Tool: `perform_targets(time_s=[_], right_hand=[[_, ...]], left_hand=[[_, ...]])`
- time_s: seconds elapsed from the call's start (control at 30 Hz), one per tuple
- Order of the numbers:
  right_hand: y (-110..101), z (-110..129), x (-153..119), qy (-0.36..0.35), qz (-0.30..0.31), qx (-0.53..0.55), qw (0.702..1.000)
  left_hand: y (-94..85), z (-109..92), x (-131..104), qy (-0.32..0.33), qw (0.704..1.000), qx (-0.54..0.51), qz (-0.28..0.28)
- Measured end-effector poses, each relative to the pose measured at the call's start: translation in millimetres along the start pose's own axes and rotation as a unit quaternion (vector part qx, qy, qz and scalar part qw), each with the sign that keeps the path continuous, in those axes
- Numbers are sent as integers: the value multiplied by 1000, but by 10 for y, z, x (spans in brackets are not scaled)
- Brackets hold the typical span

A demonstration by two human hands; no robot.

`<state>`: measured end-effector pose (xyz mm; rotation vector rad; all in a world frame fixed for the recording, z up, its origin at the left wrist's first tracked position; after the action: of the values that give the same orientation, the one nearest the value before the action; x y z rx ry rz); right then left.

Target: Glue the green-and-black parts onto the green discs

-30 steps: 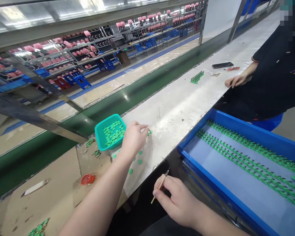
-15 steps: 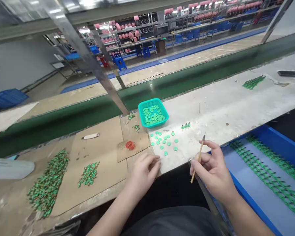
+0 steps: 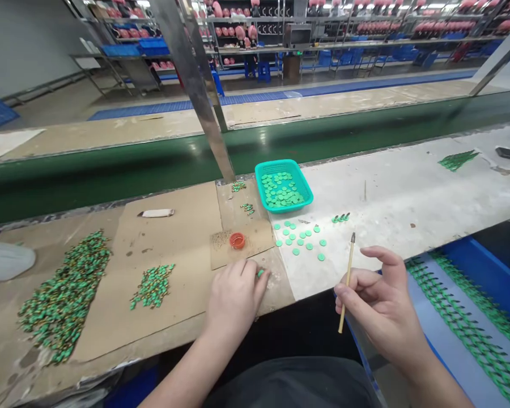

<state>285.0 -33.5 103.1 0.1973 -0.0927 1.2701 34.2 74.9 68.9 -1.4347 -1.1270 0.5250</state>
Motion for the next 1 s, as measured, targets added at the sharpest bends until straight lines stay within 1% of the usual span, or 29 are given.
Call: perform_targets(time_s=[0.1, 0.2, 0.23, 0.3, 0.37, 0.43, 0.47, 0.57, 0.63, 0.67, 0.73, 0.83, 0.9, 1.0], right_hand=[[115, 13, 118, 10, 56, -16, 998], [226, 16, 252, 37, 86, 39, 995], [261, 13, 294, 42, 86, 51, 994], [334, 1, 370, 32, 72, 35, 996], [416, -12, 429, -5, 52, 1, 999], [517, -42, 469, -39, 52, -14, 998], [570, -68, 485, -45, 57, -15, 997], [715, -176, 540, -11, 71, -28, 997], [796, -230, 593, 10, 72, -45, 996], [834, -243, 624, 9, 71, -56, 996], [907, -247, 693, -18, 69, -90, 993], [1022, -246, 789, -86, 61, -155, 982], [1110, -273, 848, -114, 57, -189, 974], [1273, -321, 935, -151, 61, -202, 966]], left_hand=[[-87, 180, -99, -18, 1000, -17, 0], [-124, 210, -92, 22, 998, -55, 17], [-128, 205, -79, 39, 997, -63, 18], [-120, 203, -60, 58, 996, -68, 16], [-104, 225, -72, 47, 997, -61, 8], [-100, 256, -121, 29, 998, -48, -9], [-106, 269, -155, 25, 998, -44, -22], [-128, 290, -253, 38, 997, -47, -50], [-133, 302, -296, 46, 996, -58, -54], [-135, 311, -311, 47, 995, -63, -54], [-145, 332, -339, 40, 995, -77, -55], [-172, 350, -393, 37, 993, -101, -55], [-189, 344, -437, 53, 992, -104, -57], [-192, 332, -494, 75, 991, -83, -75]])
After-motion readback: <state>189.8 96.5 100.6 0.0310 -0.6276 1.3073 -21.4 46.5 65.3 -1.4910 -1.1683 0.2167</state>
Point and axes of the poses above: each hand's wrist, its own x-axis towards the middle knuckle, its own y-axis out of the palm, z = x × y, the point moved 4 cm from there along x, towards the middle knuckle, and after that the axes turned 7 degrees about x, right-handed, at the moved point
